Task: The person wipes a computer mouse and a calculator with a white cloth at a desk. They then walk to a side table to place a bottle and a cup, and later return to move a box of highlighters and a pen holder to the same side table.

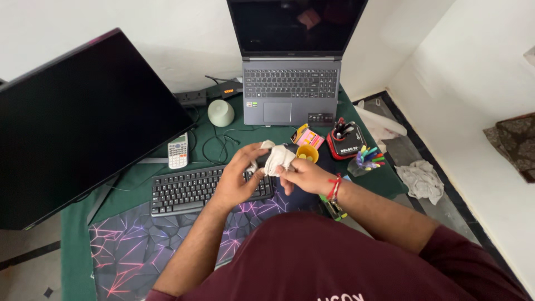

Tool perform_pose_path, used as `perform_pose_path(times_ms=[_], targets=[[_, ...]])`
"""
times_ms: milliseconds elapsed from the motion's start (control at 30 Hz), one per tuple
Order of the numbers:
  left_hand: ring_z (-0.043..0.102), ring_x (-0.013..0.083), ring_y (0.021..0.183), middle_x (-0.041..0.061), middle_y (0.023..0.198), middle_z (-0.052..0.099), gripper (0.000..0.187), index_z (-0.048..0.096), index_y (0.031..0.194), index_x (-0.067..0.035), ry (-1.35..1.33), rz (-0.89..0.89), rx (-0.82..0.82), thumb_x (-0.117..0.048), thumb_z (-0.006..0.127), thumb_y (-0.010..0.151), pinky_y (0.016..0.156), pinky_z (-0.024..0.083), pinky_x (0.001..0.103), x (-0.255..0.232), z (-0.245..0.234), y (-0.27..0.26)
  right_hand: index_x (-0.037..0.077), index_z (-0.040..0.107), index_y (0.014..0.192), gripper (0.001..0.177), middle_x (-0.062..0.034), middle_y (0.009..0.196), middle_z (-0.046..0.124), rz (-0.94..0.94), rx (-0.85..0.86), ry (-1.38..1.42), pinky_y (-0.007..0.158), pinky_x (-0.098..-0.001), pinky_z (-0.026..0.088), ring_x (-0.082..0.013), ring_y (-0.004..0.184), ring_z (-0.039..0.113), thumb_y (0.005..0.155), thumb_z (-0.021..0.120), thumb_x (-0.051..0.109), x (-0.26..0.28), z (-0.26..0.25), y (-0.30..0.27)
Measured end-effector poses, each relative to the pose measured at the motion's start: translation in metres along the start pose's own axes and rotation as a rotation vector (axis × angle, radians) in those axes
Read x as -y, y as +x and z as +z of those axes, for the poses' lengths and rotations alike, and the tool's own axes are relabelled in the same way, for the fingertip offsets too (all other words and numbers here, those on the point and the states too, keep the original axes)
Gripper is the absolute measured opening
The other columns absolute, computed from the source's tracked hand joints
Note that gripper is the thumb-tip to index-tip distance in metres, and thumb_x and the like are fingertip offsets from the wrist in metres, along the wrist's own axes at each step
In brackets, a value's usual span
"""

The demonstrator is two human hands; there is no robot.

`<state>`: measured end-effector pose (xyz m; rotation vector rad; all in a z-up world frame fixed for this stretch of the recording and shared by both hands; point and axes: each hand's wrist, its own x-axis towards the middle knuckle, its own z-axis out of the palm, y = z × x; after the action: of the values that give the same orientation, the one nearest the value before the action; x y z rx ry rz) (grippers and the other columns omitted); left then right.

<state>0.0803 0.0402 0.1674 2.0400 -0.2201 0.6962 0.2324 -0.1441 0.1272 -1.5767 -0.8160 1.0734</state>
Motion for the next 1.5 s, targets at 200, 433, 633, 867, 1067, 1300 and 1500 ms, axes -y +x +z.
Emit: perform_pose_path(times_ms=[200,433,633,867,1067,1300,1500], targets=[[0.067,0.0294,0.089,0.020,0.106,0.069,0.039,0.062,0.128,-0.008,-0.236,-0.790,0.133,-0.037,0.053,0.103,0.075,0.057,0.040,0.018,0.008,-0.011,0.009,0.068,0.099,0.016,-0.0118,0.091,0.067,-0.841,-0.230,-1.192,0.070,-0.0451,0.054,-0.0319,0.076,0.069,0.089,0.069,0.021,0.033,0.004,-0.017],[0.069,0.0310,0.099,0.016,0.116,0.066,0.034,0.053,0.124,-0.007,0.173,-0.025,0.004,-0.032,0.067,0.107,0.083,0.056,0.038,0.010,0.004,-0.018,0.005,0.068,0.106,0.024,-0.0131,0.090,0.071,-0.395,-0.153,-0.287,0.062,-0.0344,0.055,-0.0261,0.067,0.070,0.099,0.067,0.027,-0.008,0.024,-0.016],[0.065,0.0250,0.097,0.016,0.108,0.064,0.040,0.052,0.129,-0.001,0.028,-0.291,-0.040,-0.031,0.060,0.103,0.083,0.052,0.035,0.024,0.006,-0.021,0.005,0.066,0.111,0.022,-0.0145,0.096,0.069,-0.411,-0.195,-0.289,0.071,-0.0355,0.055,-0.0304,0.080,0.068,0.100,0.062,0.023,-0.001,0.020,-0.011],[0.060,0.0129,0.093,0.006,0.103,0.065,0.035,0.054,0.132,-0.006,-0.503,-0.704,0.126,-0.028,0.056,0.105,0.080,0.052,0.027,0.061,0.021,-0.028,0.006,0.064,0.099,0.015,-0.0100,0.091,0.061,-0.707,-0.282,-1.022,0.073,-0.0462,0.049,-0.0332,0.080,0.059,0.087,0.071,0.012,0.002,0.004,-0.011],[0.062,0.0170,0.107,0.009,0.118,0.061,0.050,0.046,0.137,-0.005,-0.385,-0.371,0.035,-0.002,0.070,0.093,0.093,0.053,0.033,0.037,0.017,-0.022,0.004,0.067,0.110,0.024,-0.0135,0.099,0.067,-0.691,-0.209,-0.754,0.071,-0.0408,0.052,-0.0307,0.083,0.066,0.091,0.070,0.018,0.006,0.007,-0.016],[0.064,0.0264,0.114,0.015,0.124,0.065,0.071,0.049,0.139,-0.009,0.176,-0.157,0.091,-0.001,0.078,0.075,0.096,0.053,0.036,0.017,0.001,-0.024,0.008,0.066,0.119,0.028,-0.0102,0.093,0.072,-0.201,0.018,-0.320,0.069,-0.0369,0.058,-0.0262,0.074,0.073,0.099,0.065,0.027,0.014,0.024,-0.024],[0.063,0.0211,0.104,0.015,0.119,0.062,0.054,0.041,0.145,-0.006,-0.371,-0.561,0.229,-0.017,0.067,0.099,0.090,0.055,0.035,0.041,0.012,-0.062,0.009,0.071,0.102,0.019,-0.0107,0.092,0.066,-0.679,-0.152,-0.964,0.068,-0.0467,0.049,-0.0335,0.077,0.063,0.087,0.071,0.021,0.007,0.015,-0.020]])
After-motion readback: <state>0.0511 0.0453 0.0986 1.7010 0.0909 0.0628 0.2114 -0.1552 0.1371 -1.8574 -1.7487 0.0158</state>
